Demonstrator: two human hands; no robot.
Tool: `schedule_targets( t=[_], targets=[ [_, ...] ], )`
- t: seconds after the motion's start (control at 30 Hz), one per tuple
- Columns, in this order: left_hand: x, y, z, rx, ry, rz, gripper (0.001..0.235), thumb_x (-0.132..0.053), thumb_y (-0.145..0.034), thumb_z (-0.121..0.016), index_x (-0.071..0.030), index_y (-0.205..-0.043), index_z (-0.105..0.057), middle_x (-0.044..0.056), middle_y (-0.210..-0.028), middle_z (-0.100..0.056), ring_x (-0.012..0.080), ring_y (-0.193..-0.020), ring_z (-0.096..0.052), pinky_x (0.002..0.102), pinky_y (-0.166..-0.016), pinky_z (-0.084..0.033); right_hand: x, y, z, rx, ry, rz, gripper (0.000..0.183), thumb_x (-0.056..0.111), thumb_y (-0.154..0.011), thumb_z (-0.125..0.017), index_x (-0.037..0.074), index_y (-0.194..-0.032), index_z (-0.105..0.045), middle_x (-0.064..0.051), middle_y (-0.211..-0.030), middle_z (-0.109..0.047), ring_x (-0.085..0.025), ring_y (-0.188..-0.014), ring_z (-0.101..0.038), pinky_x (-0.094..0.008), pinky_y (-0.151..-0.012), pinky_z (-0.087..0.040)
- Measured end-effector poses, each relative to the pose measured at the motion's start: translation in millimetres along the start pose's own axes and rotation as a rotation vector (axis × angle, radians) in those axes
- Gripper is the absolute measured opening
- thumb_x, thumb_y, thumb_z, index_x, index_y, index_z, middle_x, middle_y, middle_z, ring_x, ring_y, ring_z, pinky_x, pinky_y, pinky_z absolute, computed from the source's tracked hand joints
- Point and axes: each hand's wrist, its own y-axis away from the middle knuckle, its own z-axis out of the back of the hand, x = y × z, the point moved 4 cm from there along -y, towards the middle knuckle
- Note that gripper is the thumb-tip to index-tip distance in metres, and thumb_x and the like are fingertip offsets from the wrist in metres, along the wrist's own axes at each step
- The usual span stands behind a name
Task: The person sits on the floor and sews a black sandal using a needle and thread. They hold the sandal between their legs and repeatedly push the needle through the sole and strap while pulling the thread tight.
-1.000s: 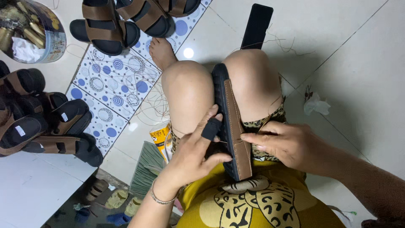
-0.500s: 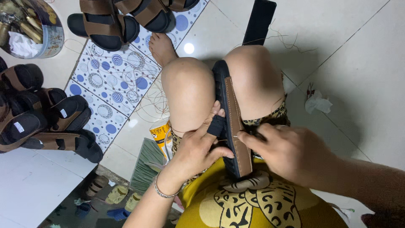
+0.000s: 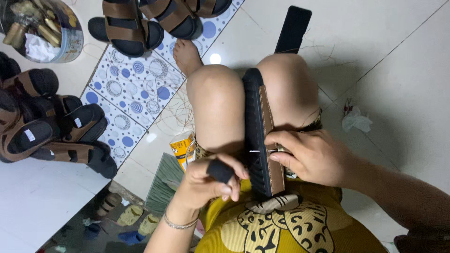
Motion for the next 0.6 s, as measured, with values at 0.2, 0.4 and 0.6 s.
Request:
schedule_targets(
  t=[0.2, 0.4, 0.6],
  targets=[
    [30.1, -12.5, 0.3, -0.245, -1.129, 0.254, 0.018, -0.011, -0.098, -0.065, -0.01, -0.088, -0.05, 0.006, -0.078, -0.057, 0.0223, -0.065, -0.054, 0.038, -0.062, -0.044, 14.8, 5.4, 5.0, -0.159, 0.166, -0.004, 0.034, 0.024, -0.092, -0.075, 0.01, -0.121, -0.065, -0.008, -0.099, -0.076, -0.02, -0.072, -0.072, -0.037, -0.065, -0.06],
    [19.5, -10.5, 8.6, -0.398, -1.08, 0.268, 0.018, -0.017, -0.095, -0.071, -0.018, -0.091, -0.053, -0.004, -0.069, -0.061, 0.0129, -0.057, -0.056, 0.031, -0.059, -0.047, -69.3, 73.2, 36.6, 0.553, -0.023, -0.562, 0.054, 0.045, -0.096, -0.042, 0.05, -0.148, -0.053, 0.024, -0.149, -0.062, 0.001, -0.122, -0.072, -0.026, -0.095, -0.056],
    [14.2, -5.9, 6.5, -0.591, -0.645, -0.051, 0.02, -0.01, -0.093, -0.073, -0.006, -0.11, -0.062, -0.008, -0.077, -0.049, 0.0041, -0.063, -0.044, 0.019, -0.061, -0.041, -57.2, 48.4, 8.3, 0.204, -0.533, -0.42, 0.038, 0.025, -0.089, -0.065, 0.017, -0.124, -0.077, 0.009, -0.049, -0.049, -0.006, -0.036, -0.04, -0.023, -0.033, -0.041]
  ],
)
